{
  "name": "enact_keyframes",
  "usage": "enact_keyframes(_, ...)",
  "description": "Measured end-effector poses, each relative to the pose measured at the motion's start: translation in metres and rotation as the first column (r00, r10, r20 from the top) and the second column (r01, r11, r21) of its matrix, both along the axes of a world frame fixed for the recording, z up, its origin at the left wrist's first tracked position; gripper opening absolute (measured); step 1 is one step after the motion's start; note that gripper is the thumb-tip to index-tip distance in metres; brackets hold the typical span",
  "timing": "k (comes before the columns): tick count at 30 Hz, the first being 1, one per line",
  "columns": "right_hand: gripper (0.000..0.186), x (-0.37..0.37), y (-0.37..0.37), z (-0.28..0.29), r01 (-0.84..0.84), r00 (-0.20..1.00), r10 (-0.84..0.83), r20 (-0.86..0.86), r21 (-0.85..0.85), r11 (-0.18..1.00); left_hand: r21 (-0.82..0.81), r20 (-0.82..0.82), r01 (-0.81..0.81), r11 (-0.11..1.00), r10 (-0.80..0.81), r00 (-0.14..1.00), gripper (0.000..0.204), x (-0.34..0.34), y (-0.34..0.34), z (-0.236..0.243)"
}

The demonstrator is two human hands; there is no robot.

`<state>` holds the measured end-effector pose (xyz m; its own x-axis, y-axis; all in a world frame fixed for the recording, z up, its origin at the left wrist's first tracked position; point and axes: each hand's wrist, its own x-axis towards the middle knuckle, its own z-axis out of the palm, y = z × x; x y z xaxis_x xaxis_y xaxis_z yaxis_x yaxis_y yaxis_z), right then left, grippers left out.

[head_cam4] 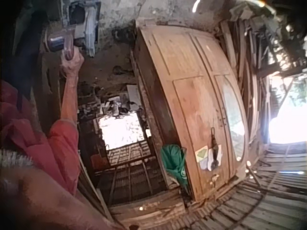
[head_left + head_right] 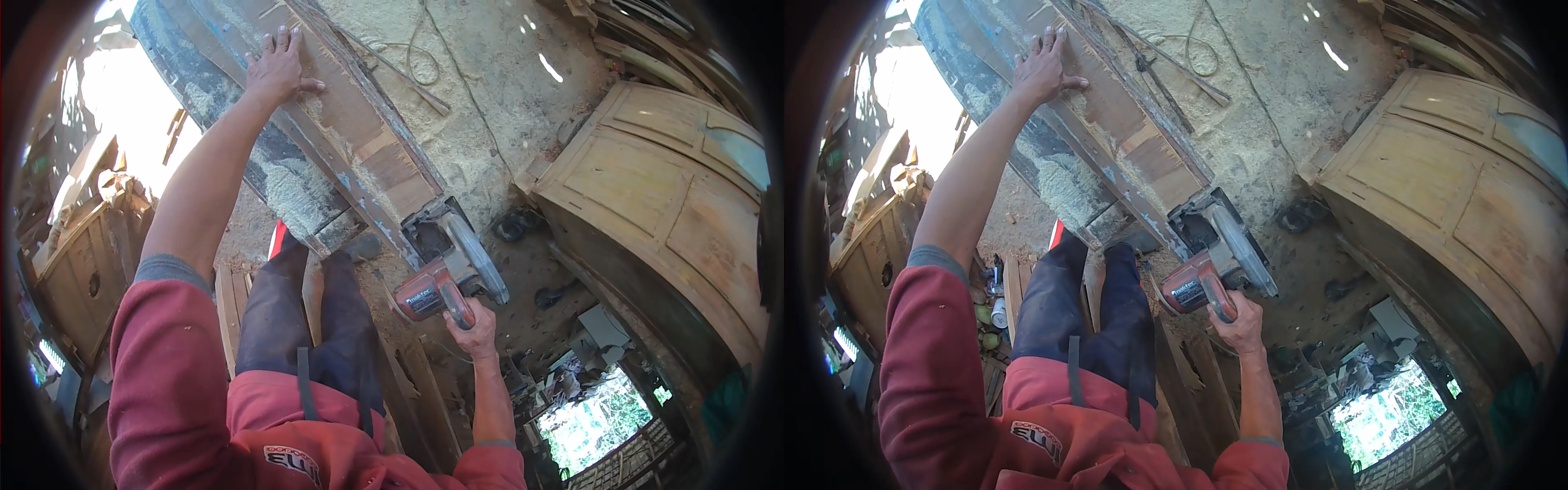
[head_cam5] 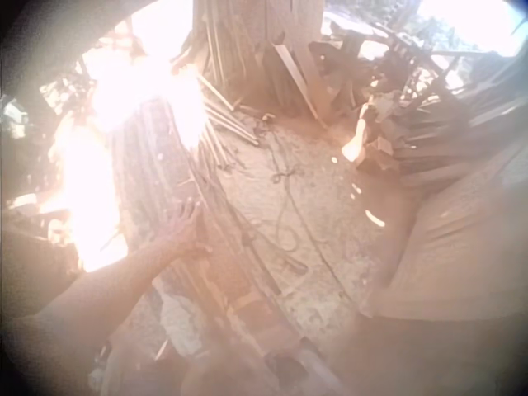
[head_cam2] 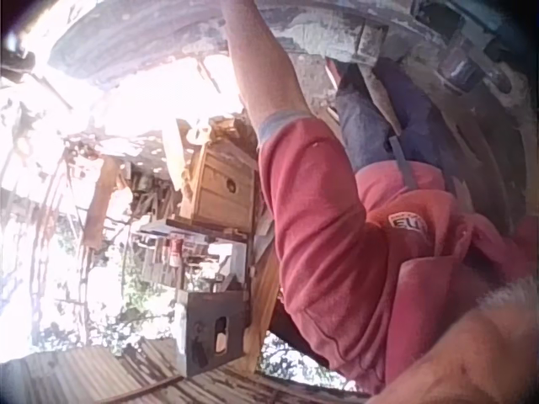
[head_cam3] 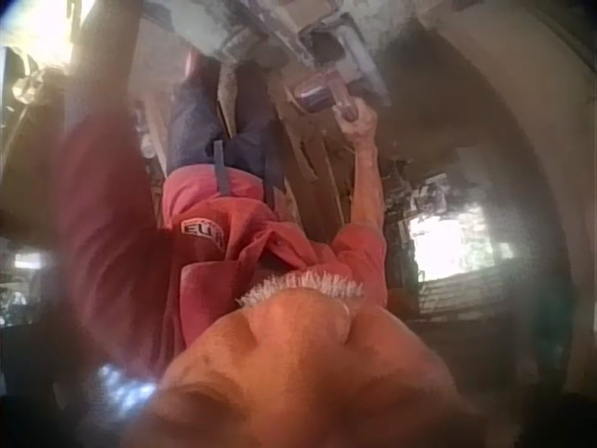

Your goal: The person uses a circular saw to cut a wooden board along its length on a workbench, then lifts and moves the cut pieces.

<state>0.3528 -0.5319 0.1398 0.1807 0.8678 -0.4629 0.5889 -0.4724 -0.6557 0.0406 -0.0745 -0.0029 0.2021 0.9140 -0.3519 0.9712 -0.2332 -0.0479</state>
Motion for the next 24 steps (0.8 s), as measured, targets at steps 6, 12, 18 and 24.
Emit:
enact_keyframes(6,0.031,-0.007,0.010,-0.012,0.013,1.000,-0.012,-0.028,0.016,1.000,-0.010,0.007,0.000,1.000,0.000,1.000,0.134,0.002,0.001,0.005)
enact_keyframes(12,0.029,-0.013,0.027,-0.015,0.008,0.998,-0.008,-0.066,0.007,1.000,-0.019,0.004,-0.004,1.000,0.004,1.000,0.134,0.002,-0.001,0.009)
enact_keyframes(18,0.028,-0.019,0.040,-0.013,0.001,0.998,-0.001,-0.063,0.012,1.000,-0.020,0.012,-0.005,1.000,0.006,1.000,0.133,0.002,0.000,0.007)
enact_keyframes(24,0.027,-0.022,0.047,-0.015,-0.014,0.999,0.016,-0.048,0.046,0.999,-0.014,0.023,-0.013,1.000,0.013,1.000,0.132,0.002,-0.002,0.007)
